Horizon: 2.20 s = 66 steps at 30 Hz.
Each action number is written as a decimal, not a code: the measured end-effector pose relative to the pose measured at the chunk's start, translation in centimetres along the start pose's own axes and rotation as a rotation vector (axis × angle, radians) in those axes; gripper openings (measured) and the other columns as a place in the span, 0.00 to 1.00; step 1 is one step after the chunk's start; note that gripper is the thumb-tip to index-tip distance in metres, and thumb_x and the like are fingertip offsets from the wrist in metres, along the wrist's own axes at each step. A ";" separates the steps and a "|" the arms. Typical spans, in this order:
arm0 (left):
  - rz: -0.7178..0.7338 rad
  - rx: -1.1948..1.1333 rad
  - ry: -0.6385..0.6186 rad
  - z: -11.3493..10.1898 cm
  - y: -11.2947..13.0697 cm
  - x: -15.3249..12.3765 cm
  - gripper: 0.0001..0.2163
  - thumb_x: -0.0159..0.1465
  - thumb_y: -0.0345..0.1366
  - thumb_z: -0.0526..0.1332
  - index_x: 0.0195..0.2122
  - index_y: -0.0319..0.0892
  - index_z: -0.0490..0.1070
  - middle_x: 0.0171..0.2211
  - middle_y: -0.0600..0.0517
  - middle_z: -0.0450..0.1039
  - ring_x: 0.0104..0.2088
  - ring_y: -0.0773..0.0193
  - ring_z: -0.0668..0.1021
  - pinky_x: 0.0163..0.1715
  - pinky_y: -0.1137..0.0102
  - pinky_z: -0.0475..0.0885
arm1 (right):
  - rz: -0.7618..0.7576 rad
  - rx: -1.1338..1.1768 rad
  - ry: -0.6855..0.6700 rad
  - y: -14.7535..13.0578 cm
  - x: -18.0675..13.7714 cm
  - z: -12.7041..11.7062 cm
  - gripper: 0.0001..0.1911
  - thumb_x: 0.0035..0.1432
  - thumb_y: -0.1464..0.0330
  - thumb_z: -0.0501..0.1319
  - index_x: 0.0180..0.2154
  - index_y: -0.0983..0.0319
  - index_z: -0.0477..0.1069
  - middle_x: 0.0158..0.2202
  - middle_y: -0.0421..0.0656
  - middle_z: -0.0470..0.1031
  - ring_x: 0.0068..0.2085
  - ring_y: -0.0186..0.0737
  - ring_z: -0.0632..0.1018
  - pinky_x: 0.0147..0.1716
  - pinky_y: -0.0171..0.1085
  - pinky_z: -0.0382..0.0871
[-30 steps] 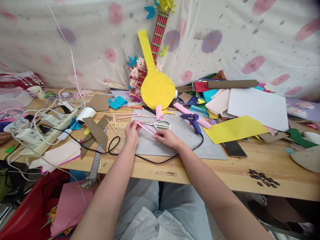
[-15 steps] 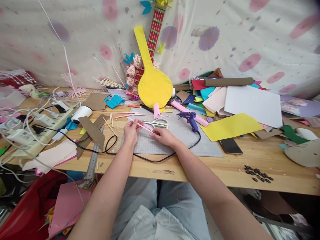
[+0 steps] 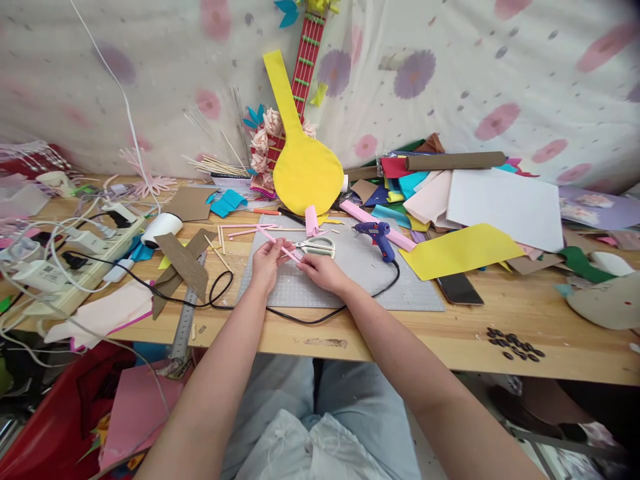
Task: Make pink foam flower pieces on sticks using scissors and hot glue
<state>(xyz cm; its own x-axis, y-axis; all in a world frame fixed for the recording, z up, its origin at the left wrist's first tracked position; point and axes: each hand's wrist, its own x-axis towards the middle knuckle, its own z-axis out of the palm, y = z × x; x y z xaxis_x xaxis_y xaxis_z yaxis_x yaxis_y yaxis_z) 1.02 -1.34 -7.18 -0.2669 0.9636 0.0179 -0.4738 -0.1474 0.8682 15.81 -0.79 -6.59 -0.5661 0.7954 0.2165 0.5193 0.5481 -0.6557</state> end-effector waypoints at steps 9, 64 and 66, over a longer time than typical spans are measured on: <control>-0.122 0.081 -0.132 -0.5 3.4 0.9 0.11 0.54 0.36 0.60 0.39 0.42 0.68 0.21 0.55 0.69 0.15 0.73 0.68 0.22 0.71 0.71 | 0.171 -0.186 0.316 2.1 0.2 -1.6 0.15 0.57 0.58 0.51 0.36 0.61 0.70 0.31 0.43 0.72 0.34 0.37 0.69 0.33 0.34 0.59; 0.419 0.849 -0.426 -0.4 4.8 0.2 0.15 0.57 0.47 0.54 0.34 0.39 0.69 0.32 0.49 0.72 0.36 0.62 0.72 0.39 0.66 0.66 | -0.001 -0.527 0.143 -2.6 -0.8 -2.9 0.24 0.53 0.48 0.48 0.35 0.62 0.62 0.30 0.42 0.72 0.31 0.38 0.72 0.30 0.35 0.52; 0.416 0.863 -0.419 -0.3 4.9 0.1 0.15 0.57 0.46 0.54 0.34 0.39 0.69 0.33 0.49 0.72 0.36 0.61 0.72 0.39 0.66 0.66 | 0.015 -0.550 0.142 -2.5 -0.8 -2.9 0.24 0.53 0.47 0.47 0.35 0.61 0.62 0.28 0.42 0.72 0.30 0.38 0.72 0.29 0.34 0.51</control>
<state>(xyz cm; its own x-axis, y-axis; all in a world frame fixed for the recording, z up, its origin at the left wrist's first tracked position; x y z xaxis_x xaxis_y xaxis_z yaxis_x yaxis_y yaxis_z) -1.60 -2.01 -3.04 0.1186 0.8981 0.4236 0.3932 -0.4342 0.8105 16.83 -2.04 -3.00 -0.4842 0.8104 0.3300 0.8051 0.5603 -0.1947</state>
